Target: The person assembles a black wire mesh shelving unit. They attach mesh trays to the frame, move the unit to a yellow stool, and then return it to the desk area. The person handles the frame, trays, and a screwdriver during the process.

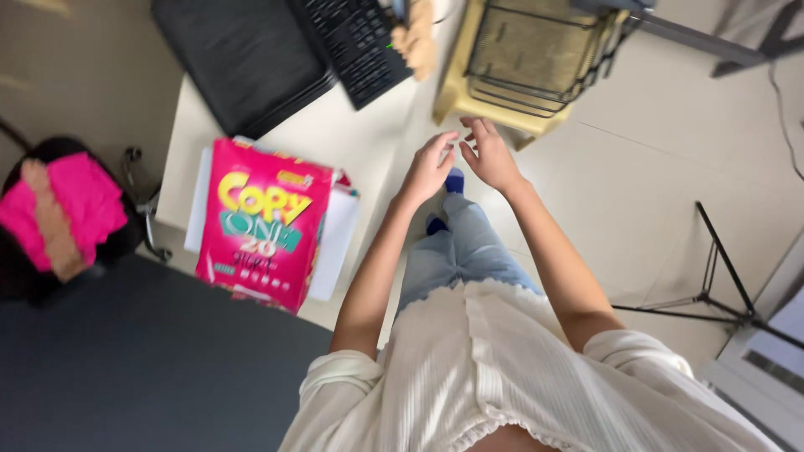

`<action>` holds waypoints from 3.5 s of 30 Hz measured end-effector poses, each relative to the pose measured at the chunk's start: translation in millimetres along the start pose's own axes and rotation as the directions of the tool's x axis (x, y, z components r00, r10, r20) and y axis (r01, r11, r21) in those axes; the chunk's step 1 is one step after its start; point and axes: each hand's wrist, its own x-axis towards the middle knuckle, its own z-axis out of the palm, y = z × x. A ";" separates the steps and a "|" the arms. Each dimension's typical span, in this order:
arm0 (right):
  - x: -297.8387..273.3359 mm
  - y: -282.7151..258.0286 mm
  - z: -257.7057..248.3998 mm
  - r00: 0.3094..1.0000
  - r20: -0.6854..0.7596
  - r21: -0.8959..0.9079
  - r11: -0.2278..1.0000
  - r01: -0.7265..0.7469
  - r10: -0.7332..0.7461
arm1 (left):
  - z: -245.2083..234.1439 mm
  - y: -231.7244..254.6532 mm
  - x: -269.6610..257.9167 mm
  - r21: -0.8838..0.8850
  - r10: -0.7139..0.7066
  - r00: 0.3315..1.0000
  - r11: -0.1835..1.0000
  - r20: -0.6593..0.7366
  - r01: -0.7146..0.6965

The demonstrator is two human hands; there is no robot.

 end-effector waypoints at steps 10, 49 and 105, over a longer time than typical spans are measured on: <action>-46.1 236.1 -94.4 0.782 -0.494 0.061 0.913 -0.404 0.379 | 154.8 -88.3 111.4 0.068 -0.034 0.979 0.997 0.201 0.021; -45.1 364.8 -56.2 0.636 -0.238 0.634 0.614 -0.471 0.734 | 212.6 -292.4 140.5 -0.542 -0.658 0.750 0.656 -0.070 0.525; 135.8 -85.0 137.2 0.871 0.361 0.790 0.388 -0.475 0.332 | -324.7 -22.9 -140.9 -0.862 -0.233 0.868 0.382 -0.439 -0.334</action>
